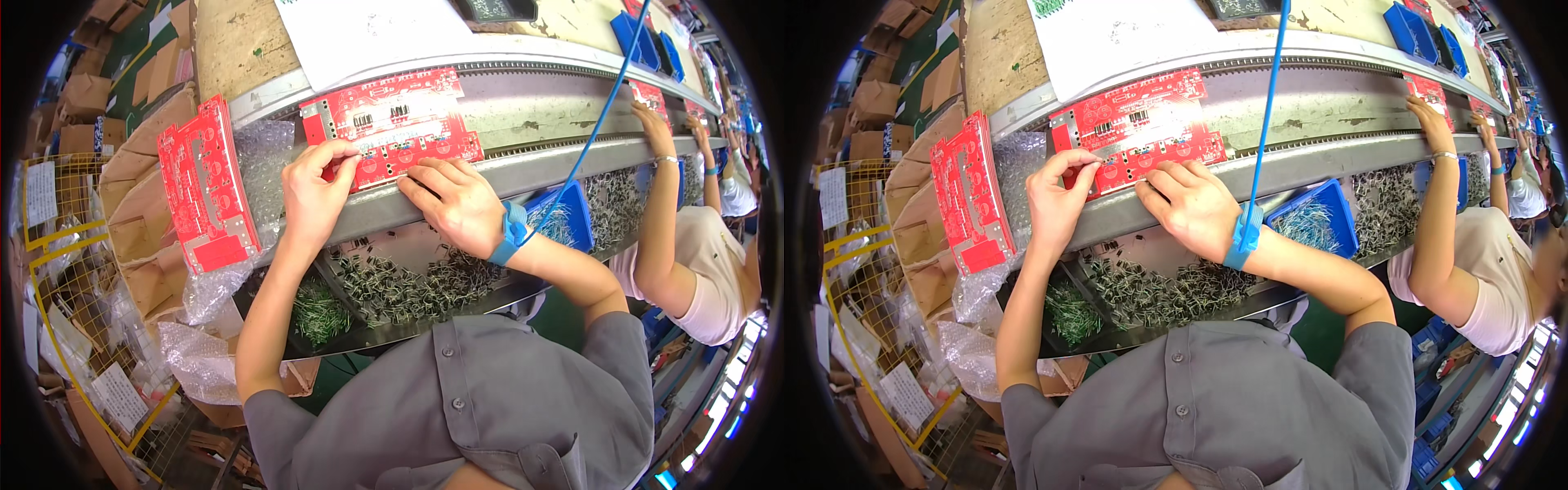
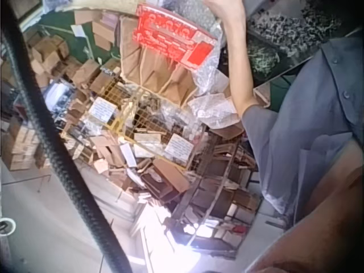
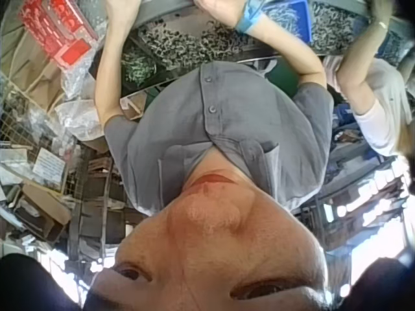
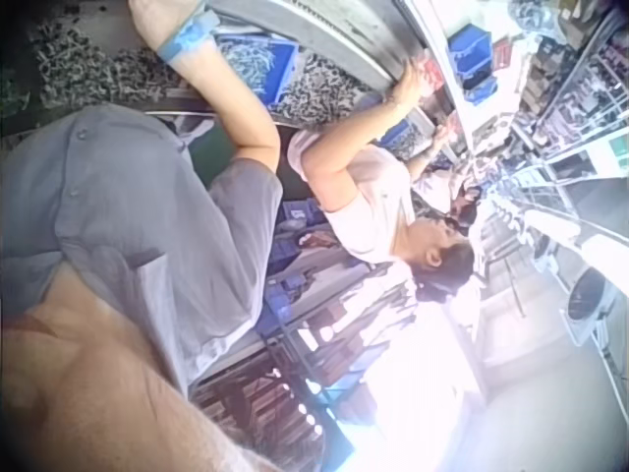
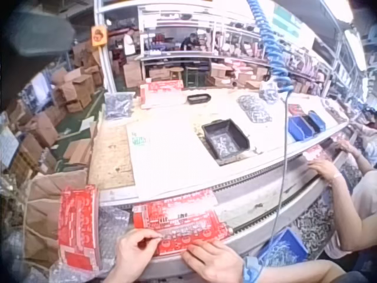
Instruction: The person assembles circuit boards along an assembly line by taking electronic components from bins, inserting them into the boards by hand, and sliding the boards along the conveyor track.
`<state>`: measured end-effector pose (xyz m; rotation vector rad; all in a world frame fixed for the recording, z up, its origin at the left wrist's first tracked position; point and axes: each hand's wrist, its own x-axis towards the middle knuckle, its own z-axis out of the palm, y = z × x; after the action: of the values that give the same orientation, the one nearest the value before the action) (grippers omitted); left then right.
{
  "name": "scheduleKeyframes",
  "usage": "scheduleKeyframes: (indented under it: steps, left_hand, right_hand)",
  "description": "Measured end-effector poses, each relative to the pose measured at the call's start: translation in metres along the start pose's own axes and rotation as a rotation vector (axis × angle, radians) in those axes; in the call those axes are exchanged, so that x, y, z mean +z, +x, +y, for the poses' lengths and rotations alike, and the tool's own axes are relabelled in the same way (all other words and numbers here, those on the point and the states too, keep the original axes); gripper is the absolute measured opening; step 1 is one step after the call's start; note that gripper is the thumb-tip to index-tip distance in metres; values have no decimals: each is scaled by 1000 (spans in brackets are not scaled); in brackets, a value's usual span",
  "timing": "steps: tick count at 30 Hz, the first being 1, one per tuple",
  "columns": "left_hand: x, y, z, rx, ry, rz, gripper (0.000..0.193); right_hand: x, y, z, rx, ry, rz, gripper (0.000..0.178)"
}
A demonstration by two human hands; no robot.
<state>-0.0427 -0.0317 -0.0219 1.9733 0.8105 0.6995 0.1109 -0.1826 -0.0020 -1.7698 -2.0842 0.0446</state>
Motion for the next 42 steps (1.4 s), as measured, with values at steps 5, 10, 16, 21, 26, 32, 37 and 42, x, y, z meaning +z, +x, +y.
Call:
scheduleKeyframes:
  steps: [5,10,16,21,26,32,37,42]
  left_hand:
    - [1,-1,0,33,29,31,9]
    - [2,2,-2,257,182,-2,9]
    - [-5,3,3,153,195,-63,12]
    - [-43,9,13,109,302,88,35]
    - [-99,12,-3,-63,745,261,64]
    - [-120,-8,-6,-565,899,129,88]
    - [-124,-5,-4,-500,808,161,89]
    - [-117,-6,19,-259,865,199,89]
  right_hand:
    - [0,1,0,-9,-9,7,43]
    - [-1,4,-1,-33,-34,12,40]
    - [11,31,-21,-143,-76,10,36]
    - [33,66,-33,-144,-142,-8,38]
    - [12,59,-12,-13,-121,-357,40]
    - [-43,-15,71,408,-213,-269,23]
    - [-89,-66,121,627,-361,-152,13]
    - [-93,-41,100,584,9,-4,19]
